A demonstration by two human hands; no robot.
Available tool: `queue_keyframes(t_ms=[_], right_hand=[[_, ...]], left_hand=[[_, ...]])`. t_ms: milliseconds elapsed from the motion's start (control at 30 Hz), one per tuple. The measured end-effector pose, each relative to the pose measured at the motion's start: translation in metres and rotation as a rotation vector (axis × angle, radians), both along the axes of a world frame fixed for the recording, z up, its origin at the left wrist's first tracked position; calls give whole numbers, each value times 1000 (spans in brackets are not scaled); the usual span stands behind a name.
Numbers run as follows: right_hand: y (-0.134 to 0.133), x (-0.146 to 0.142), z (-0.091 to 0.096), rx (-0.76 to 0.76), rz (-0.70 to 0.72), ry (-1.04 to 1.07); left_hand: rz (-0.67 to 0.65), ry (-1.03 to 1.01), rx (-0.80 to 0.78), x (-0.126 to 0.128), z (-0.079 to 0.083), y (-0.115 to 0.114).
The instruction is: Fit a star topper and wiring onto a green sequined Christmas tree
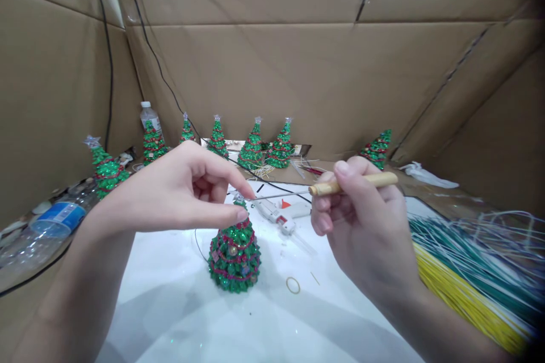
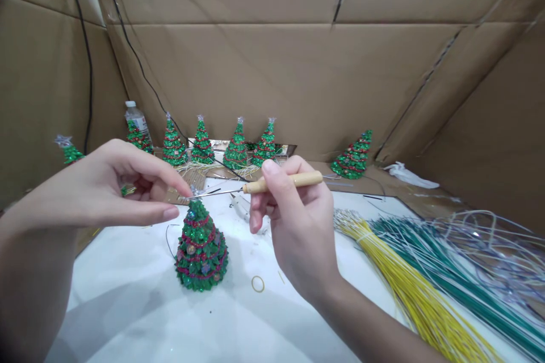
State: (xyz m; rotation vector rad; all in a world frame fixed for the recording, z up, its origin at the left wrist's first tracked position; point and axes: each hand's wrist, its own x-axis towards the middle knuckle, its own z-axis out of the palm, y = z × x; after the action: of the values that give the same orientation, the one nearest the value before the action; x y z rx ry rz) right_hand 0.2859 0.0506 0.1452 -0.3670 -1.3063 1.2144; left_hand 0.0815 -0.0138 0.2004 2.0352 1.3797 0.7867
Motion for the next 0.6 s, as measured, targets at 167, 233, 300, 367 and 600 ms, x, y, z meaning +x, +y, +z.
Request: queue_keyframes(t_ms=[167, 233, 300, 367, 600], right_hand=[[-3, 2, 0, 78, -38, 40], [-4, 2, 0, 83, -66, 51], [-3, 2, 0, 79, -90, 57], [-2, 2, 0, 82, -109, 65], [-3, 2, 0, 50, -180, 33]], left_hand=[[2, -7, -5, -2, -1, 0], [10, -5, -1, -3, -1, 0], [16, -3, 3, -3, -2, 1], [22, -5, 7, -3, -3, 1], [48, -21, 50, -1, -5, 5]])
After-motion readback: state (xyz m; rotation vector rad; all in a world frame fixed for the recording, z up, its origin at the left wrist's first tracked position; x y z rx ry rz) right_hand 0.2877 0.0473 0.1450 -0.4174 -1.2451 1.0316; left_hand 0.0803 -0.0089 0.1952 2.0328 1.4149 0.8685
